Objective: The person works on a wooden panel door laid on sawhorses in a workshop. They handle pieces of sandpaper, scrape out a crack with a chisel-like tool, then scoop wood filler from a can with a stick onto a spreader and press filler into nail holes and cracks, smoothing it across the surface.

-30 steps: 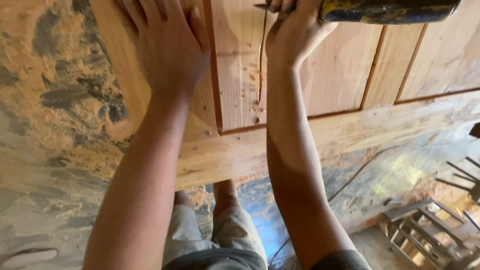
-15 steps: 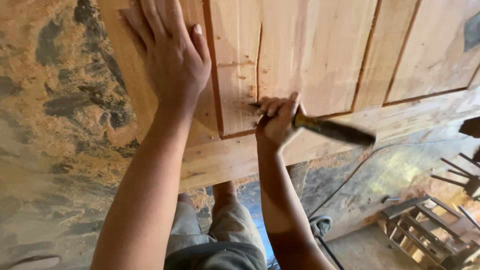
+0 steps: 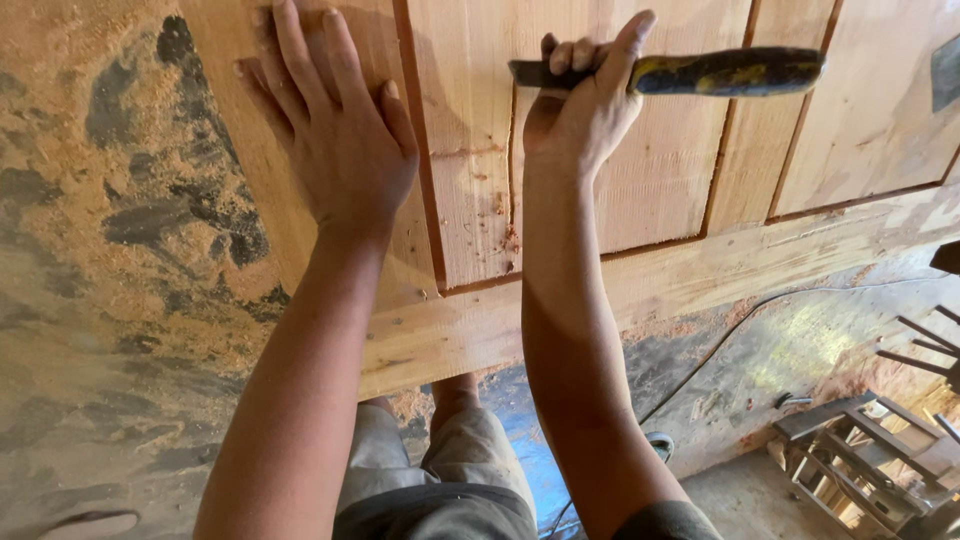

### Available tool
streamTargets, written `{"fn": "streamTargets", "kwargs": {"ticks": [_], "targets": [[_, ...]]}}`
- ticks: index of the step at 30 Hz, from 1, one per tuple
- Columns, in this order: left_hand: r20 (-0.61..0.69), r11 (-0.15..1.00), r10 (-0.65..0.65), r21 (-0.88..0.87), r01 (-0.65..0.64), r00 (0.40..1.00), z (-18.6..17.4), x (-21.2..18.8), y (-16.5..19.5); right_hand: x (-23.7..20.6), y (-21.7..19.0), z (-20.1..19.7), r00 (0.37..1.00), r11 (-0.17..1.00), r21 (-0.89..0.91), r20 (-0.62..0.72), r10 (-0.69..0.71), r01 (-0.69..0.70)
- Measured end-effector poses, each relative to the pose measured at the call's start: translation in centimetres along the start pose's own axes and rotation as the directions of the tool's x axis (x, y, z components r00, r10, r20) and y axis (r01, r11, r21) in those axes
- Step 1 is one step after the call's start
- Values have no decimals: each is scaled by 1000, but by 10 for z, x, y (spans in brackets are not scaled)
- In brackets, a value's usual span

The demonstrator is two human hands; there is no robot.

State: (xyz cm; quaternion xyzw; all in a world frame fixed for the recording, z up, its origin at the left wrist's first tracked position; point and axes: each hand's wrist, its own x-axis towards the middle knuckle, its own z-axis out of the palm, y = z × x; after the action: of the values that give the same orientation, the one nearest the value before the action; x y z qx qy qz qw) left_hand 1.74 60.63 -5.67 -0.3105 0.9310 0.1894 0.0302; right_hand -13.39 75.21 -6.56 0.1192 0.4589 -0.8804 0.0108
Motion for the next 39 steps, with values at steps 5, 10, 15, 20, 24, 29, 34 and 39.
{"fn": "streamTargets", "kwargs": {"ticks": [5,10,15,20,24,29,34,39], "targets": [[-2,1000,-4,-18,4,1000,-5,-2,3,-7,2,-14,950,999,-25,311,-30,39],[14,999,-20,-43,20,1000,-10,-2,6,-14,-3,-29,902,999,-31,431,24,-12],[33,995,-46,-89,49,998,-11,-3,7,-18,-2,-37,860,998,-27,509,-30,51],[-13,1000,-26,-6,25,1000,-3,-4,5,-14,11,-34,866,981,-85,487,-112,175],[-8,999,-30,12,30,1000,3,-7,3,-7,22,-38,815,980,8,555,-168,197],[-17,999,-45,-30,44,999,0,-6,6,-24,29,-70,908,994,2,407,-97,106],[40,995,-74,-59,76,996,-9,-6,9,-78,19,-101,876,960,-108,446,-185,258],[-65,999,3,-38,-5,998,-10,-3,6,-123,-13,-105,935,955,-225,339,-108,192]]}}
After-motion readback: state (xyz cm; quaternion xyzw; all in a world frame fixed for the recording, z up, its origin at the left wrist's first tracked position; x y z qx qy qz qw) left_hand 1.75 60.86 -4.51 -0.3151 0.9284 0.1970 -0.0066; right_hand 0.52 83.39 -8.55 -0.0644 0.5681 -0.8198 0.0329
